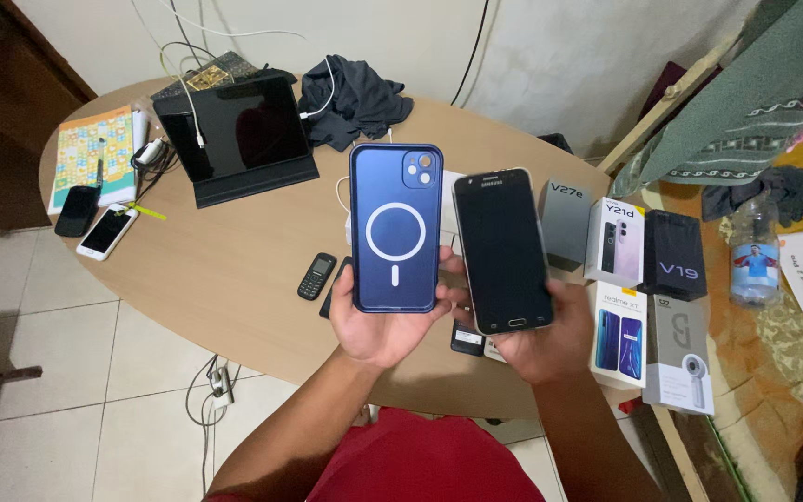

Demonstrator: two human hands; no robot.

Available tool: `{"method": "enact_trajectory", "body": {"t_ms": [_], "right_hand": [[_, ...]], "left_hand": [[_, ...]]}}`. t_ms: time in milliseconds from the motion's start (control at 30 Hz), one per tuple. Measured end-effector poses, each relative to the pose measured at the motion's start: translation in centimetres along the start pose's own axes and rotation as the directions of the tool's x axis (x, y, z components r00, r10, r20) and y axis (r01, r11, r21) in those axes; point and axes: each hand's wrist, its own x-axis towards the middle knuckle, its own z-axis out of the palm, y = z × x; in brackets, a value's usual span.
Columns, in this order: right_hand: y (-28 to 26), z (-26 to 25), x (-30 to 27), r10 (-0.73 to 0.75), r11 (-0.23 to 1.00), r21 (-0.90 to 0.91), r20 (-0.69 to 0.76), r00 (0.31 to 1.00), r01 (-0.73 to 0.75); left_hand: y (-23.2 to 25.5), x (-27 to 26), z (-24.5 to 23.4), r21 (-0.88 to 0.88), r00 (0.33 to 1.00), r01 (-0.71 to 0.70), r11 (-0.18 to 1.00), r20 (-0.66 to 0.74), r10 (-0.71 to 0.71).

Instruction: The person removes the back covers and batteries from several mobile phones on a table. They handle each phone individually, pry off the covers, and place the components on the table.

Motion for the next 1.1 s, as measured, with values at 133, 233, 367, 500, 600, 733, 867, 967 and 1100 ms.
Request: {"method": "enact_trajectory", "body": {"t_ms": [133, 233, 367, 500, 600, 733, 867, 967, 1100], "right_hand": [[0.8, -1.0, 0.5, -0.142, 0.941, -0.308, 0.021, 0.99, 0.141], [1.3, -1.5, 0.9, -0.15, 0.954, -0.254, 0.058, 0.987, 0.16], [2.2, -2.2, 1.5, -0.156, 0.93, -0.335, 0.018, 0.988, 0.153], [3.6, -3.0, 2.6, -0.134, 0.903, -0.415, -0.031, 0.991, 0.109], [4.9, -3.5, 3.2, -0.092, 0.91, -0.413, -0.102, 0.991, 0.042], [7.4, -4.6, 3.9, -0.041, 0.905, -0.425, -0.15, 0.988, -0.027], [9.9, -6.1, 4.1, 0.066, 0.888, -0.438, -0.177, 0.982, -0.139], [11.5, -6.8, 4.6, 0.084, 0.872, -0.461, -0.188, 0.979, -0.164], [12.9, -6.7, 4.9, 0.094, 0.881, -0.429, -0.259, 0.961, -0.202]], "left_hand": [[-0.5, -0.5, 0.1, -0.012, 0.999, 0.018, 1.0, -0.029, -0.019], [-0.5, -1.0, -0.1, -0.003, 0.997, 0.001, 1.0, -0.08, -0.001], [0.9, -1.9, -0.4, -0.022, 0.997, -0.063, 0.998, 0.048, 0.064], [3.4, -3.0, -1.2, 0.204, 0.979, -0.013, 0.979, -0.197, 0.054], [6.2, -4.6, -3.3, 0.236, 0.898, 0.091, 0.968, -0.44, 0.022], [9.9, -7.9, -8.8, 0.659, 0.828, 0.324, 0.679, -0.545, 0.134], [13.4, -11.2, -16.3, 0.877, 0.786, 0.399, 0.268, -0.477, 0.393], [16.2, -12.7, -22.7, 0.856, 0.731, 0.513, -0.065, -0.396, 0.555], [20.9, -12.8, -31.5, 0.718, 0.664, 0.649, -0.251, -0.373, 0.648]]}}
